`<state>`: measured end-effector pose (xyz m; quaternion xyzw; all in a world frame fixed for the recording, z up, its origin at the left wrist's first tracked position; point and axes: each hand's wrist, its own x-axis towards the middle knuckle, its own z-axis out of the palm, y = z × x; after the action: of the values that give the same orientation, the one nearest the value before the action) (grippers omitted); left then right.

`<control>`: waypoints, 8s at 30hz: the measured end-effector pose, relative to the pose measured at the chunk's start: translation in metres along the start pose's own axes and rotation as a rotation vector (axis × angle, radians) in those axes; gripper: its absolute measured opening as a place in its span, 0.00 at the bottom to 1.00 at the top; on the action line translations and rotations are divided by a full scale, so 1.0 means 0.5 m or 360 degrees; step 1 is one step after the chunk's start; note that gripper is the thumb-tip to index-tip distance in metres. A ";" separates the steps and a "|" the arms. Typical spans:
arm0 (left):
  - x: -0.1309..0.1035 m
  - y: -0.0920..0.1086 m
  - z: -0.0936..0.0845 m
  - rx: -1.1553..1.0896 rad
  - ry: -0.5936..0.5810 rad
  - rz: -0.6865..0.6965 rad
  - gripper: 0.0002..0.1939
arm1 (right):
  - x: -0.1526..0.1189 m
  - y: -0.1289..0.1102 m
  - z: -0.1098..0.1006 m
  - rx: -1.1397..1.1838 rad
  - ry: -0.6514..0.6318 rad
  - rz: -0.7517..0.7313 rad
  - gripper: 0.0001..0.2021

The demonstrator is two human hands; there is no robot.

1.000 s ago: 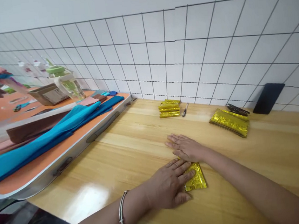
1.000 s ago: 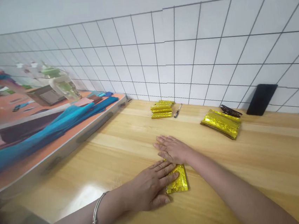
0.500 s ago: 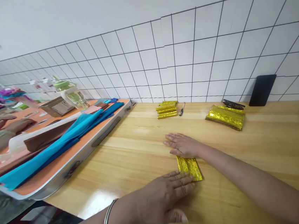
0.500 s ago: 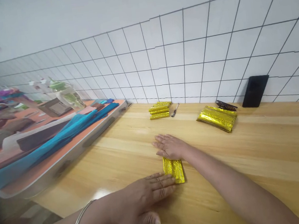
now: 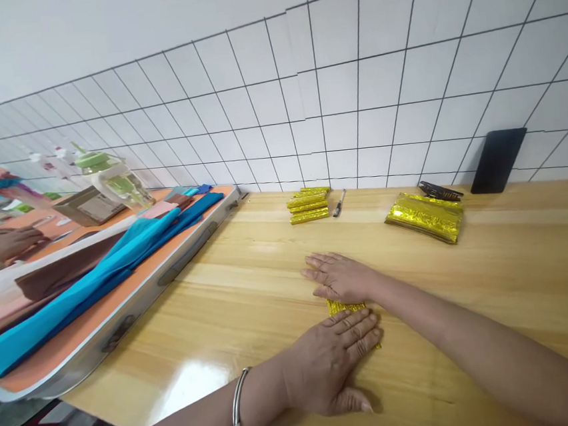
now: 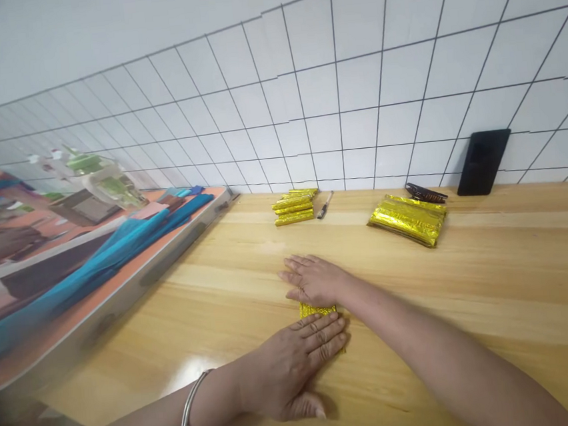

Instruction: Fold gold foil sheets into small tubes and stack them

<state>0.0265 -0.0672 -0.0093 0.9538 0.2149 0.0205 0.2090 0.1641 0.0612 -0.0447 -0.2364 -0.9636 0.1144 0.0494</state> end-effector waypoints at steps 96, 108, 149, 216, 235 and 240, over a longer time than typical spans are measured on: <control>-0.005 0.000 -0.016 -0.0091 -0.0060 0.0024 0.41 | -0.010 -0.004 -0.010 -0.0054 -0.0031 -0.0058 0.28; -0.017 0.007 0.001 0.0023 0.0007 0.0041 0.42 | 0.038 0.060 -0.024 -0.0385 0.0377 0.0361 0.27; -0.076 0.078 -0.033 -0.0419 -0.0132 0.0328 0.25 | -0.033 -0.003 -0.008 -0.0115 -0.0023 0.0142 0.27; -0.013 -0.131 -0.022 -0.0252 0.0537 -0.0022 0.13 | -0.220 -0.041 -0.023 -0.0172 0.0565 0.0052 0.10; 0.000 -0.116 -0.008 -0.0149 0.0737 -0.0124 0.08 | -0.207 -0.068 -0.035 0.0009 0.0430 0.0303 0.08; 0.003 -0.112 -0.004 -0.0185 0.0730 -0.0295 0.07 | -0.198 -0.063 -0.023 0.0178 0.0448 0.0437 0.05</control>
<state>0.0051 -0.0198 -0.0304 0.8867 0.3418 0.2294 0.2103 0.2392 -0.0098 -0.0298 -0.3760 -0.8981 0.1393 0.1807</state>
